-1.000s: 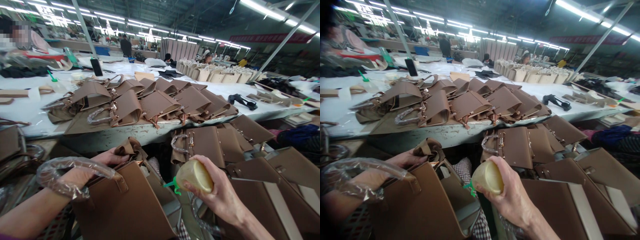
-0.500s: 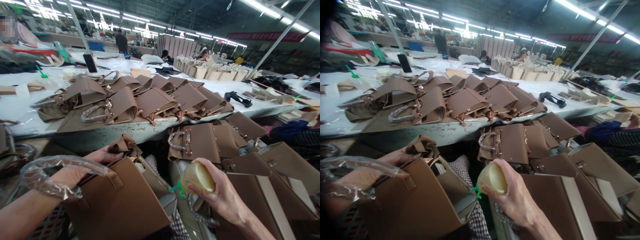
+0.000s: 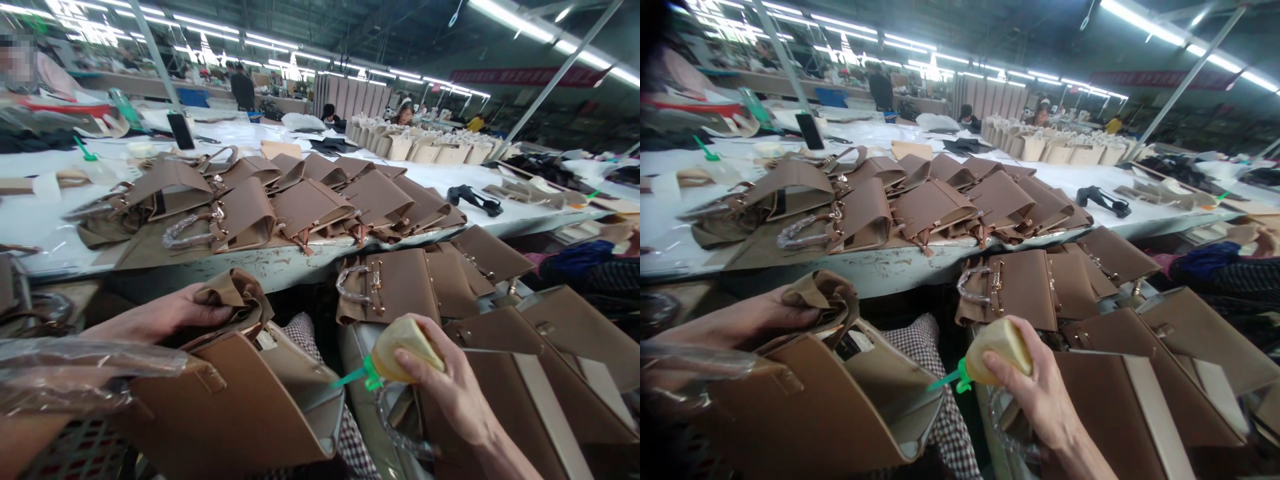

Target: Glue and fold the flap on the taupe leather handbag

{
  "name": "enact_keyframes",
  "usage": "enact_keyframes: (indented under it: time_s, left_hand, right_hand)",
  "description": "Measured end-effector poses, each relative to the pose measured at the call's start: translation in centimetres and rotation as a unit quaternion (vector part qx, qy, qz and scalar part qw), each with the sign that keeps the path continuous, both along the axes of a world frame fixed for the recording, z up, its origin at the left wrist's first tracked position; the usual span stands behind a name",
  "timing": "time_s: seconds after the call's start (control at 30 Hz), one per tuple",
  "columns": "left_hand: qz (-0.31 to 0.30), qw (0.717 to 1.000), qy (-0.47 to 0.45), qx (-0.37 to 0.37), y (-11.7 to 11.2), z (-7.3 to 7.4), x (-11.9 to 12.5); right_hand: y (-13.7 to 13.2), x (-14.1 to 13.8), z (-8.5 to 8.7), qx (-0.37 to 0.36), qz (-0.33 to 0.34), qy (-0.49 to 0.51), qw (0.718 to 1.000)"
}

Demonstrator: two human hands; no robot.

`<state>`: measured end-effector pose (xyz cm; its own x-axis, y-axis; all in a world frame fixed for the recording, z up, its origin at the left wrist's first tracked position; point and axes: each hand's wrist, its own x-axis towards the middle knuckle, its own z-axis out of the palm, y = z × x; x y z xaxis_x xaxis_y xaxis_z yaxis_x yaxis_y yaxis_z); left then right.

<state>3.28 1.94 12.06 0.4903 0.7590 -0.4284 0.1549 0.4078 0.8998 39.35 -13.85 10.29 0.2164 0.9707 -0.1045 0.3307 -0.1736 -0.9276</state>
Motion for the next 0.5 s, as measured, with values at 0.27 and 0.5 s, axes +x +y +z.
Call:
enact_keyframes:
  time_s: [0.27, 0.5]
  left_hand:
    - [-0.216, 0.972, 0.090, 0.029, 1.3, 1.3, 0.0]
    - [-0.226, 0.971, 0.056, 0.053, 3.4, -2.0, 0.6]
  right_hand:
    - [-0.3, -2.7, -3.6, -0.011, -0.030, 0.130, 0.991]
    - [0.7, -3.9, -5.1, 0.028, 0.008, 0.012, 1.000]
